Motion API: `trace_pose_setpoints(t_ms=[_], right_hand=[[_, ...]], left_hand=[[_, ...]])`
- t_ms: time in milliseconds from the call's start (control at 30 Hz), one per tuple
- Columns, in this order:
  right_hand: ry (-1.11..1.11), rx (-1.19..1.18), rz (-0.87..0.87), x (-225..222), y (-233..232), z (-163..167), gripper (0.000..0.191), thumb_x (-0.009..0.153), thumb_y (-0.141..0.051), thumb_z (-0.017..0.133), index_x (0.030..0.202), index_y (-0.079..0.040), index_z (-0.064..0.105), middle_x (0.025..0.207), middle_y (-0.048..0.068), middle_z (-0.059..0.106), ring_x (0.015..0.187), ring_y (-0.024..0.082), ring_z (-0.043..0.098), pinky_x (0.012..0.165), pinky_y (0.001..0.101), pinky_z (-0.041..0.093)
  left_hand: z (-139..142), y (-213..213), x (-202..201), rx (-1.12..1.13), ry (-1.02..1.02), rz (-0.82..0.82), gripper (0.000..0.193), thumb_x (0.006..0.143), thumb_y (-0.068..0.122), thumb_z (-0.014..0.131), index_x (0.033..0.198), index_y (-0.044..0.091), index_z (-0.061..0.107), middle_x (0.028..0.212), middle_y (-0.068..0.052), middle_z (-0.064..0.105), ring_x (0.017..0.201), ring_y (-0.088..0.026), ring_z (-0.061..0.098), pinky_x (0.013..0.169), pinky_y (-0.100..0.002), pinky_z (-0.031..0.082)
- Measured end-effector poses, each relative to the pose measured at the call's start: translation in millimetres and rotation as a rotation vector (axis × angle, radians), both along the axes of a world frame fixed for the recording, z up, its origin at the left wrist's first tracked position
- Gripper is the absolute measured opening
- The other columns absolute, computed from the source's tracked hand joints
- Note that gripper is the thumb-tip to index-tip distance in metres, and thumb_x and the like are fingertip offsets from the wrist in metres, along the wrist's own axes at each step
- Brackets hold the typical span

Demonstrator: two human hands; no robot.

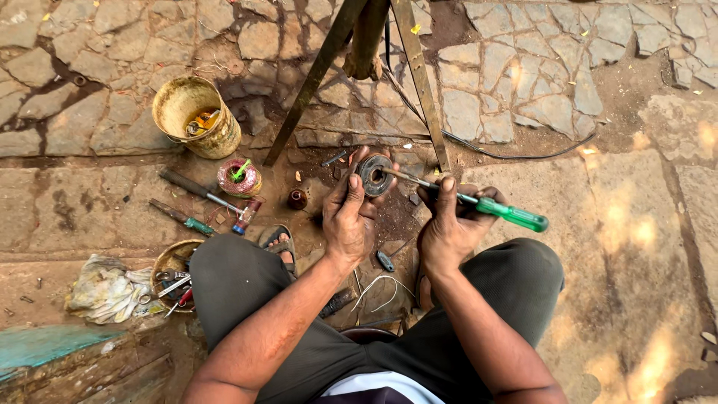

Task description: The person sits on the ground repairing a cylindrical roller machine mounted on a stand. They use a screwdriver to loosen and work on the hub at the end of the roller drum, then pick up a wheel hub and continue unscrewing and adjusting its parts with a green-handled screwdriver, handling small hardware pieces from the ground.

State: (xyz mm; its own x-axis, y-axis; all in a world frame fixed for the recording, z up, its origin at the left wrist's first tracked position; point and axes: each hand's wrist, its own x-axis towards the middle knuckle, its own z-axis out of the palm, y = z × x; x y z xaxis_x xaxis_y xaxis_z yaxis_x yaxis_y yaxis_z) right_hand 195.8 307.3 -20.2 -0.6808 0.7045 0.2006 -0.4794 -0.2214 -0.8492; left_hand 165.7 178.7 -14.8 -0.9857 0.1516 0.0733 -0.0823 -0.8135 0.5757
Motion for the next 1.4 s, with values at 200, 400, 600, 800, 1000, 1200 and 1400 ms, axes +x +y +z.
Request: trace_pose_setpoints(t_ms=[200, 400, 600, 800, 1000, 1200, 1400], right_hand=[[0.057, -0.019, 0.138, -3.1, 8.0, 2.3, 0.047, 0.101, -0.007, 0.071, 0.128, -0.013, 0.033, 0.107, 0.008, 0.059, 0.091, 0.017, 0.068, 0.078, 0.0412, 0.068], [0.058, 0.463, 0.269, -6.2, 39.6, 7.4, 0.053, 0.101, 0.008, 0.071, 0.133, -0.011, 0.034, 0.110, 0.005, 0.048, 0.092, 0.016, 0.062, 0.085, 0.0390, 0.062], [0.162, 0.355, 0.341, -1.9, 52.2, 11.9, 0.038, 0.107, 0.002, 0.065, 0.130, -0.011, 0.039, 0.110, 0.004, 0.052, 0.093, 0.015, 0.065, 0.090, 0.0408, 0.066], [-0.488, 0.763, 0.331, -6.1, 32.6, 23.0, 0.034, 0.095, -0.018, 0.077, 0.124, -0.005, 0.066, 0.092, 0.007, 0.063, 0.078, 0.018, 0.058, 0.069, 0.0353, 0.049], [-0.367, 0.741, 0.245, -23.6, -13.2, 11.5, 0.057, 0.071, -0.024, 0.097, 0.112, -0.003, 0.063, 0.102, 0.004, 0.072, 0.090, 0.012, 0.069, 0.080, 0.0271, 0.058], [-0.416, 0.353, 0.248, -29.1, -29.1, 6.0, 0.038, 0.081, -0.019, 0.092, 0.104, -0.003, 0.066, 0.089, 0.002, 0.071, 0.078, 0.008, 0.063, 0.070, 0.0242, 0.055], [-0.419, 0.178, 0.283, -32.7, -26.9, -6.5, 0.018, 0.091, -0.017, 0.080, 0.100, -0.003, 0.074, 0.081, 0.000, 0.071, 0.070, 0.007, 0.063, 0.061, 0.0230, 0.052]], left_hand=[[-5.5, 0.1, 0.2, -0.049, 0.006, -0.036, 0.052, 0.108, 0.031, 0.055, 0.151, 0.002, 0.048, 0.140, -0.017, 0.062, 0.128, -0.031, 0.065, 0.109, -0.044, 0.057], [-4.4, -9.2, -10.0, -0.219, -0.064, -0.108, 0.049, 0.107, 0.034, 0.053, 0.148, 0.007, 0.054, 0.131, -0.016, 0.070, 0.118, -0.027, 0.071, 0.101, -0.041, 0.061], [-5.0, -16.7, -15.5, -0.262, -0.130, -0.238, 0.058, 0.106, 0.048, 0.040, 0.148, 0.009, 0.054, 0.129, -0.015, 0.070, 0.114, -0.027, 0.071, 0.096, -0.041, 0.061], [-27.2, -15.5, -14.2, -0.095, -0.070, -0.366, 0.074, 0.109, 0.062, 0.025, 0.150, 0.007, 0.053, 0.135, -0.015, 0.067, 0.119, -0.023, 0.063, 0.099, -0.039, 0.048], [-47.7, -5.4, -12.6, -0.049, -0.151, -0.312, 0.070, 0.110, 0.061, 0.034, 0.148, 0.006, 0.052, 0.124, -0.010, 0.059, 0.123, -0.022, 0.056, 0.115, -0.044, 0.045], [-39.4, -8.7, -11.8, -0.237, -0.010, -0.196, 0.074, 0.107, 0.062, 0.037, 0.138, -0.002, 0.056, 0.130, -0.011, 0.063, 0.124, -0.020, 0.059, 0.111, -0.039, 0.047], [-32.5, -7.4, -12.4, -0.319, 0.003, -0.135, 0.071, 0.106, 0.063, 0.034, 0.134, 0.002, 0.057, 0.126, -0.010, 0.065, 0.120, -0.018, 0.063, 0.107, -0.038, 0.052]])
